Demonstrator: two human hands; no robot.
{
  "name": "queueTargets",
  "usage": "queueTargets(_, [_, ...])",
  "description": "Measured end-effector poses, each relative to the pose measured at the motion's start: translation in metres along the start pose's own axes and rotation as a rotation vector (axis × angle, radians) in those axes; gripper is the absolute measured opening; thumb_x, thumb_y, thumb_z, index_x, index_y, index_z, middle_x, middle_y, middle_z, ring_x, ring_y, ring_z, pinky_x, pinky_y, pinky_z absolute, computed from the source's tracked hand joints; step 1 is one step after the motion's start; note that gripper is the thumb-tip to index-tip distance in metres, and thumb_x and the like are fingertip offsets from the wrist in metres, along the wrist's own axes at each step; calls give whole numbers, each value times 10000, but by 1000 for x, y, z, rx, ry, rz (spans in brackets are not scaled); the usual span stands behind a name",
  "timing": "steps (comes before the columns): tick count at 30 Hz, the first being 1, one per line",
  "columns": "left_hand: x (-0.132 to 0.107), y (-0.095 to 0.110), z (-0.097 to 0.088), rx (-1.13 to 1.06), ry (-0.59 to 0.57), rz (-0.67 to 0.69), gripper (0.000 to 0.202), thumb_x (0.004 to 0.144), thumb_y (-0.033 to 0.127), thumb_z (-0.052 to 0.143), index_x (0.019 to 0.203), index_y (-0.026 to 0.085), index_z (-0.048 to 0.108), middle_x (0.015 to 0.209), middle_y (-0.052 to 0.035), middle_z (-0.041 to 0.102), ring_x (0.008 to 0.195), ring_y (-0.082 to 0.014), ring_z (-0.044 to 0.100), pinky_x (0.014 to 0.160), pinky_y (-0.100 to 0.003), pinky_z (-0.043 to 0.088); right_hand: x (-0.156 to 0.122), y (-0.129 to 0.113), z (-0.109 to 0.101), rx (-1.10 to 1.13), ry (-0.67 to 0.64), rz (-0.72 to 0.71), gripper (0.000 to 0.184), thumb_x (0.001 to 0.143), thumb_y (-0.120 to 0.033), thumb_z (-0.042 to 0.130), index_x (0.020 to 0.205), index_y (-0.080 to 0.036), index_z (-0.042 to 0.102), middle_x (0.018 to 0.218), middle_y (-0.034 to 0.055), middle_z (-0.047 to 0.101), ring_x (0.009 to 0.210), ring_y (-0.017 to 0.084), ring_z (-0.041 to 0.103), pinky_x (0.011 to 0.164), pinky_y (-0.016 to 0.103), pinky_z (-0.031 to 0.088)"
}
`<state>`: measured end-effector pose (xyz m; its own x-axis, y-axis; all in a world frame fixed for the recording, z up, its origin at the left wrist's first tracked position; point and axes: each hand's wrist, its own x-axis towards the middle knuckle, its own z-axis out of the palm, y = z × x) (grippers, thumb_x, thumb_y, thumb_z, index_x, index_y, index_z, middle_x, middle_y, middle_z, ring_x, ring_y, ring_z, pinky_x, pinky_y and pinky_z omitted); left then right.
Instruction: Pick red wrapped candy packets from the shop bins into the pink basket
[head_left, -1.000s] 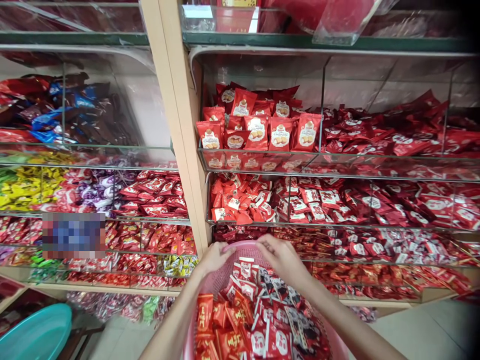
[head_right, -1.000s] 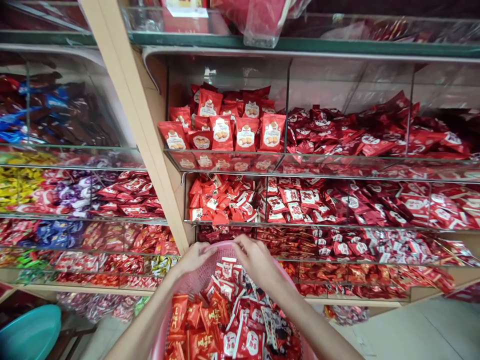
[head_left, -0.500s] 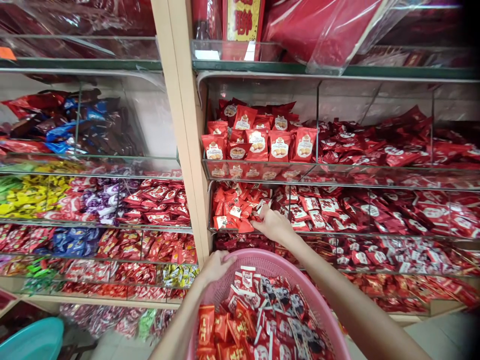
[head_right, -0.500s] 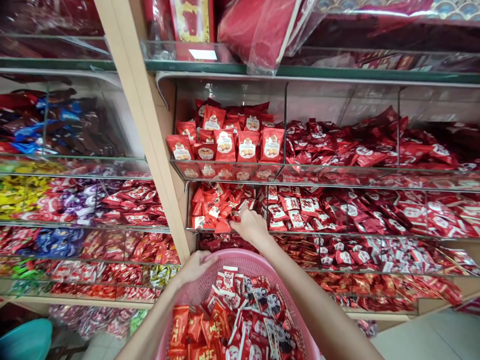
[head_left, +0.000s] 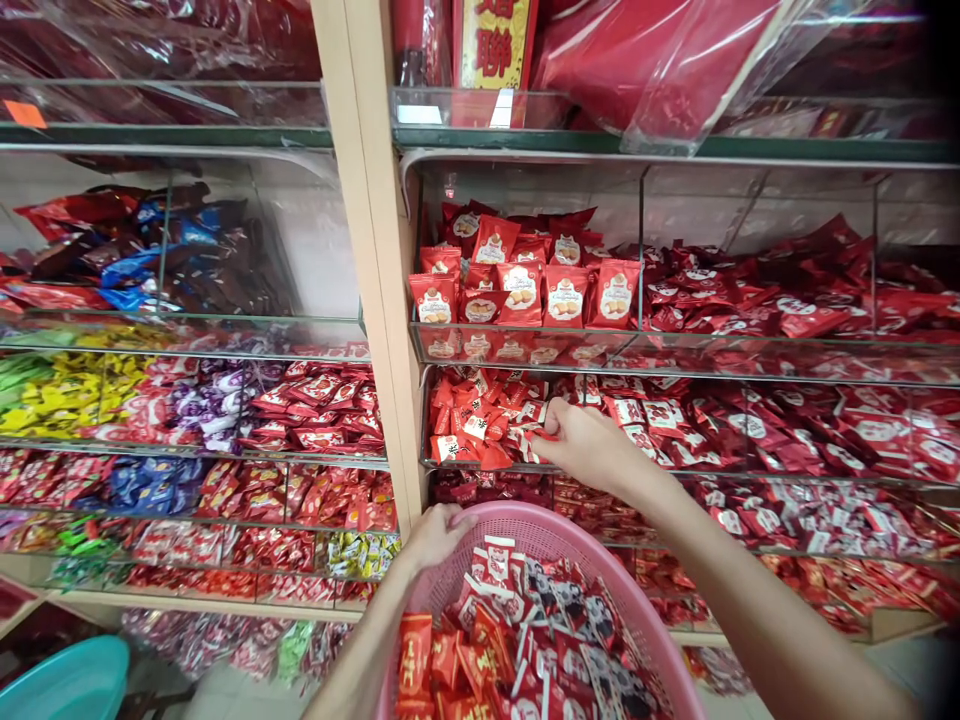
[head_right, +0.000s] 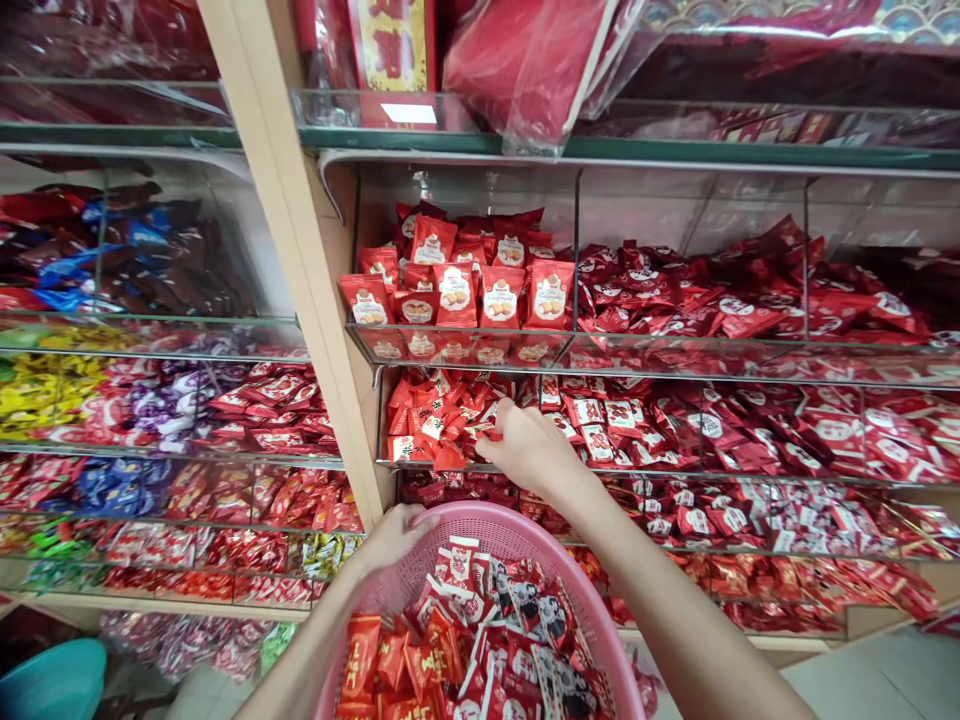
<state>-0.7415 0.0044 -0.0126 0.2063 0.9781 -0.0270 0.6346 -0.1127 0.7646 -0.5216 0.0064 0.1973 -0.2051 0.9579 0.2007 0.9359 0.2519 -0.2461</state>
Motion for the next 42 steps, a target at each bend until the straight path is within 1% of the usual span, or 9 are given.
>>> queueTargets(7, [-2,4,-2,-2,1,-2,515,763,645,401,661,166,562,548,31,453,536,-108,395,522,-228,269,21,-20,39,404,326,-139,269,824,-428,467,961,-200,509,760,12,616,605,141,540,573,243,371])
queueTargets(11, [-3,2,-1,30,14,-17,523,770,648,385,630,169,539,524,39,421,517,-102,377,514,-228,263,41,-40,63,321,475,-245,260,858,-359,450,1041,-191,527,997,59,621,815,171,579,729,265,410])
queueTargets(14, [-3,1,1,9,27,-10,524,770,644,394,654,160,558,537,39,434,528,-100,386,517,-225,267,56,-52,66,164,540,-194,266,881,-363,429,991,-165,568,956,95,636,877,216,581,774,300,403])
queueTargets(19, [-2,-2,2,-19,32,2,520,769,629,418,702,148,603,559,34,478,540,-102,410,521,-225,268,73,-73,63,45,459,-44,372,907,-429,379,856,-140,606,810,135,654,784,240,604,731,326,397])
queueTargets(23, [-2,-4,3,-33,30,20,525,779,625,400,722,147,610,574,26,498,553,-107,415,534,-223,285,68,-79,61,53,440,-137,433,906,-492,349,917,-148,612,886,131,647,884,253,573,796,354,386])
queueTargets(30, [-3,1,-1,-5,17,3,512,770,627,402,678,156,578,565,27,485,544,-105,404,521,-224,269,20,-13,57,173,544,-300,356,932,-277,315,1225,-142,465,1195,114,541,1091,209,494,937,327,372])
queueTargets(33, [-4,1,-1,-21,11,-4,521,766,641,392,663,159,561,549,38,445,537,-101,388,513,-220,262,7,13,50,42,384,-127,306,915,-239,349,1156,-144,513,1081,112,608,971,221,580,827,326,435])
queueTargets(37, [-3,1,0,2,26,-1,517,761,647,401,631,165,531,526,46,408,527,-98,366,516,-216,261,5,11,44,-245,60,41,299,884,-369,448,994,-133,595,904,135,661,813,270,647,655,332,457])
queueTargets(42, [-2,1,1,0,14,29,496,782,619,392,645,166,541,545,42,446,529,-96,372,534,-214,280,17,-7,51,-375,16,83,330,838,-421,526,917,-118,632,881,163,670,837,282,655,650,318,464])
